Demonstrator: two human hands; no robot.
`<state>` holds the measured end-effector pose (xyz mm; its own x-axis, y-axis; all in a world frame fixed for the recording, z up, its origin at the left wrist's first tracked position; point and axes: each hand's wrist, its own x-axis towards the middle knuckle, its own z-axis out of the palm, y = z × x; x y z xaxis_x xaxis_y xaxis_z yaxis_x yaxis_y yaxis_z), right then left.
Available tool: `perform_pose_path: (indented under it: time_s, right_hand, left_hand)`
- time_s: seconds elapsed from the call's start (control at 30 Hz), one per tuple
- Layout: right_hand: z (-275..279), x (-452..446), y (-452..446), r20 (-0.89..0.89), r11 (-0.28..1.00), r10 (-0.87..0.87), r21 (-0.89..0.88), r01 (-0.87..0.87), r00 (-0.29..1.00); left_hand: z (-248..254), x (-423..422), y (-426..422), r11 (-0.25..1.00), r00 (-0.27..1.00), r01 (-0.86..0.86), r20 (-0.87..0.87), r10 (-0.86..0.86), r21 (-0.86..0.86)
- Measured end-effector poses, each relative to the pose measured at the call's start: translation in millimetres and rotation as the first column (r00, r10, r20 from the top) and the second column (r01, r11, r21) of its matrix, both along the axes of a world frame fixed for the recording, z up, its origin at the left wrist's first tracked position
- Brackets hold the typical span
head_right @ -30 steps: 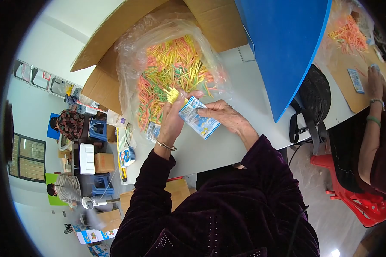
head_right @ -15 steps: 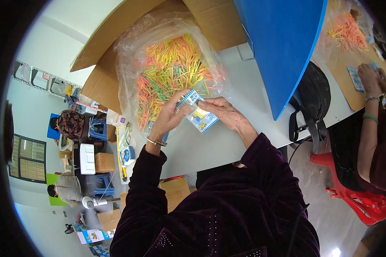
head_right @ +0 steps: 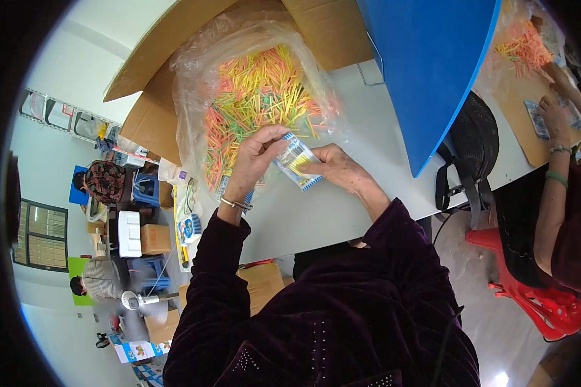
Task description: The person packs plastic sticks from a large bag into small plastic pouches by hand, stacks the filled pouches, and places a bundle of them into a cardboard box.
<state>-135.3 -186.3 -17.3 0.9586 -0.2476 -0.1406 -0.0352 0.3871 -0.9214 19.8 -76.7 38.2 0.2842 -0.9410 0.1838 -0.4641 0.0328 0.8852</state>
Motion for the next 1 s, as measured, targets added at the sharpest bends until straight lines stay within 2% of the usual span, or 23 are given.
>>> perform_pose_path:
  time_s: [0.03,0.07,0.13,0.33,0.47,0.53,0.57,0.6,0.63,0.67,0.7,0.73,0.77,0.8,0.83,0.87,0.9,0.93,1.0]
  right_hand:
    - [5,-2,1,-0.013,0.999,-0.027,0.017,0.027,1.0]
    - [8,-2,2,-0.026,0.998,-0.054,0.034,0.055,0.998]
    - [5,-2,2,-0.011,0.998,-0.045,0.043,0.045,0.999]
    - [6,-5,2,0.002,1.0,-0.019,-0.005,0.019,1.0]
    - [6,-12,-1,0.006,0.998,-0.061,0.018,0.061,0.998]
    - [2,-18,-6,0.022,0.994,-0.096,-0.047,0.097,0.995]
    - [0,-20,-9,0.043,0.984,-0.138,-0.109,0.142,0.99]
    - [3,-25,-11,0.038,0.98,-0.158,-0.115,0.162,0.987]
    - [6,-31,-14,0.039,0.984,-0.139,-0.11,0.142,0.99]
    - [8,-37,-17,-0.019,0.968,-0.162,-0.199,0.155,0.987]
    - [8,-40,-22,-0.071,0.943,-0.192,-0.29,0.164,0.979]
    - [5,-43,-26,-0.069,0.945,-0.182,-0.289,0.155,0.981]
    - [1,-45,-29,-0.089,0.815,-0.237,-0.56,0.148,0.967]
    - [0,-45,-30,-0.089,0.612,-0.297,-0.782,0.118,0.951]
    - [-2,-42,-26,-0.088,0.614,-0.293,-0.78,0.117,0.952]
    - [-5,-40,-20,-0.008,0.329,-0.461,-0.931,0.162,0.888]
    - [-6,-37,-16,0.119,0.006,-0.585,-0.988,0.152,0.802]
    - [-4,-35,-13,0.121,0.005,-0.584,-0.988,0.152,0.803]
    - [4,-30,-6,0.313,-0.13,-0.528,-0.948,0.289,0.789]
  left_hand:
    - [2,-2,0,1.0,0.995,0.017,-0.1,-0.017,0.006]
    - [2,-3,0,1.0,0.995,0.016,-0.101,-0.016,0.007]
    - [2,-3,0,0.999,0.979,0.048,0.199,-0.049,0.011]
    - [18,-12,-1,0.986,0.956,0.029,0.284,-0.076,0.166]
    - [15,-16,-2,0.99,0.957,0.072,0.27,-0.103,0.124]
    - [5,-11,4,0.995,0.993,0.086,-0.088,-0.082,0.044]
    - [-1,1,10,0.992,0.978,0.123,-0.172,-0.116,0.034]
    - [2,10,19,0.994,0.981,0.102,-0.17,-0.095,0.037]
    - [6,19,30,0.998,0.994,0.03,-0.102,-0.025,0.047]
    - [9,28,40,0.998,0.999,-0.038,-0.032,0.039,0.054]
    - [5,39,50,0.991,0.988,-0.127,0.088,0.129,-0.033]
    - [3,51,64,0.99,0.986,-0.137,0.091,0.139,-0.032]
    - [3,65,81,0.969,0.956,-0.239,0.189,0.225,0.058]
    - [2,76,95,0.929,0.91,-0.344,0.291,0.294,0.136]
    - [-1,83,108,0.927,0.908,-0.348,0.294,0.298,0.137]
    - [-5,86,121,0.874,0.84,-0.431,0.454,0.297,0.226]
    - [-12,88,130,0.804,0.753,-0.518,0.601,0.267,0.293]
    - [-25,89,136,0.803,0.753,-0.519,0.601,0.269,0.291]
    - [-47,88,147,0.895,0.538,-0.446,0.794,0.283,-0.017]
